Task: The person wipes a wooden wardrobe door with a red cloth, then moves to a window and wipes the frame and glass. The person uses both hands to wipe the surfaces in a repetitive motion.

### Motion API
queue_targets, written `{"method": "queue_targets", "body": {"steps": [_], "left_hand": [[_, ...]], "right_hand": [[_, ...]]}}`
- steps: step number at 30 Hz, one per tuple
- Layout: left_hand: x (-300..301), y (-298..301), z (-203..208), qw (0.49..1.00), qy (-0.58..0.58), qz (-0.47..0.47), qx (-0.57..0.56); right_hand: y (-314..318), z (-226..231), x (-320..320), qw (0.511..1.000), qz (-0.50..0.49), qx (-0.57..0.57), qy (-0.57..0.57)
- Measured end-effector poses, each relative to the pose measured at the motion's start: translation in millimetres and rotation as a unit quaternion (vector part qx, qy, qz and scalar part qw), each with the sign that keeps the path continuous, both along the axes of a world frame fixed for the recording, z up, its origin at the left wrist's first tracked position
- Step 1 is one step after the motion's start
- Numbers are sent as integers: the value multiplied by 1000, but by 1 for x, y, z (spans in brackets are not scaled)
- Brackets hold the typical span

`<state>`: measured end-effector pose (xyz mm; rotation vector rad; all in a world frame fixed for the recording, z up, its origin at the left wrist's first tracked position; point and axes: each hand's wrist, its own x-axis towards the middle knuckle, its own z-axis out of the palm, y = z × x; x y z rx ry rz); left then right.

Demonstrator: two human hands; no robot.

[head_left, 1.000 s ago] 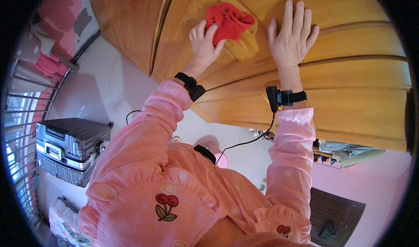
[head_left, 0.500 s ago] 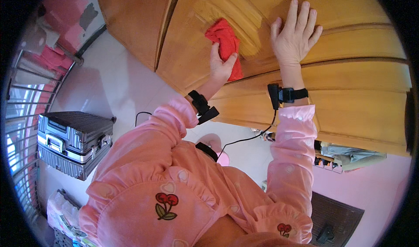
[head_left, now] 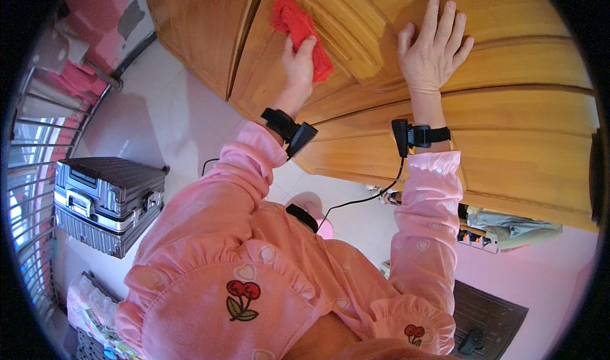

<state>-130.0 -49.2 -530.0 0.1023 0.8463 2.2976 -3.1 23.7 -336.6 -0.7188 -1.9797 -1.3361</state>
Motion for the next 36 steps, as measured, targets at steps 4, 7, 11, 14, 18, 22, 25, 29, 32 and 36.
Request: {"method": "queue_targets", "body": {"steps": [4, 7, 11, 14, 18, 22, 25, 29, 32, 36], "left_hand": [[50, -7, -10, 999, 31, -38, -5], [85, -16, -7, 996, -14, -88, 27], [104, -26, 8, 994, 40, -101, 34], [87, -14, 26, 976, 212, -16, 34], [65, 6, 40, 938, 337, 79, 13], [68, -1, 15, 889, 448, 82, -37], [72, -10, -8, 887, 455, 33, -65], [63, -11, 2, 895, 431, 86, -67], [31, 5, 37, 899, 398, 162, -82], [-8, 15, 69, 860, 453, 207, -110]], "right_hand": [[1, 0, 1, 1000, -5, -8, -2], [2, 0, 2, 1000, -5, 3, 0], [2, 0, 0, 1000, -13, 4, 2], [-4, 3, -2, 1000, 8, -4, 11], [-14, 6, -1, 995, 23, -99, 2], [-18, 9, -3, 995, 17, -94, -2], [-19, 10, -4, 995, 22, -93, 1], [-20, 10, -2, 995, 25, -93, 1], [-15, 7, -1, 995, 23, -95, 6], [-4, 2, -4, 999, 26, -14, 18]]}}
